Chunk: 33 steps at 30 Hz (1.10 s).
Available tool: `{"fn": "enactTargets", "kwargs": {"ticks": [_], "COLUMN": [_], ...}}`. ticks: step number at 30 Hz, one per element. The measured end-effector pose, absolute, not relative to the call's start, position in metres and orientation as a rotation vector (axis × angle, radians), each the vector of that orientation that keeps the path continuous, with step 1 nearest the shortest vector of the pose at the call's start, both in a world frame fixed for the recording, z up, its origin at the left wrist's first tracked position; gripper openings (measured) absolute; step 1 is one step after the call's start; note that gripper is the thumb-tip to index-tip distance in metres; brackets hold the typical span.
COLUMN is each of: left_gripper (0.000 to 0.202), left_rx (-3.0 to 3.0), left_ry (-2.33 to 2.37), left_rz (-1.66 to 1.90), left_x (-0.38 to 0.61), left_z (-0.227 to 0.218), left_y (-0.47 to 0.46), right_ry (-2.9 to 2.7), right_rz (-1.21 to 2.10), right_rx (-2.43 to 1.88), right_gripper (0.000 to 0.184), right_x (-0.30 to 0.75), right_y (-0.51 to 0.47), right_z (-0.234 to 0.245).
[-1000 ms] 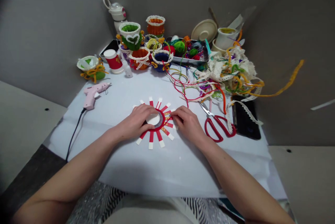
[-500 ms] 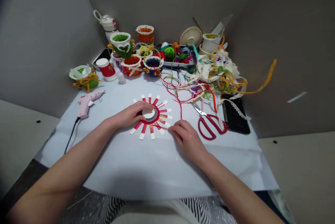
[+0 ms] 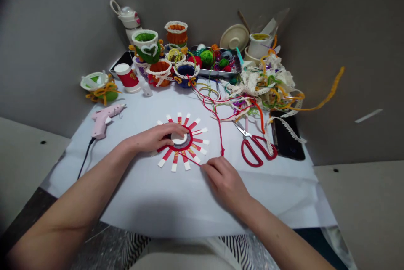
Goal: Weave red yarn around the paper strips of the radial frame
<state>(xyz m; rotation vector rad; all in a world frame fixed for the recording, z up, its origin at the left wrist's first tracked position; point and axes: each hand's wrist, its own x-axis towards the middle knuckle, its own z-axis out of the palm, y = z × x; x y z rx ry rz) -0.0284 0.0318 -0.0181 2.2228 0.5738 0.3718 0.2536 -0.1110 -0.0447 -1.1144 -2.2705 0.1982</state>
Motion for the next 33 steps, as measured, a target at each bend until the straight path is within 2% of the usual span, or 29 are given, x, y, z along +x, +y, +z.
{"fn": "enactTargets", "kwargs": {"ticks": [8,17,24,28,33], "left_gripper": [0.044,0.05,0.029,0.047,0.042], "left_rx": [2.228,2.229,2.253,2.311,2.351], "left_ry": [0.574,0.579,0.634,0.92,0.934], "left_rz": [0.377,0.398,0.416,0.451,0.414], "left_x": [-0.028,-0.028,-0.023,-0.015,-0.01], "left_z": [-0.019,-0.02,-0.015,-0.018,-0.019], "left_y": [0.032,0.031,0.022,0.015,0.013], "right_ry": [-2.356,-2.121,-2.034,-2.034,-2.012], "right_rz": [0.118,0.385,0.427,0.433,0.475], "right_rx": [-1.184,-1.278,-1.279,-1.288,-1.246], "right_gripper": [0.027,0.02,0.019,0.018,0.018], "right_x": [0.259,0.255,0.25,0.25,0.252], "right_y": [-0.108,-0.03,-0.023,-0.024,-0.032], "right_z": [-0.044,-0.046,-0.057,-0.055,-0.047]}}
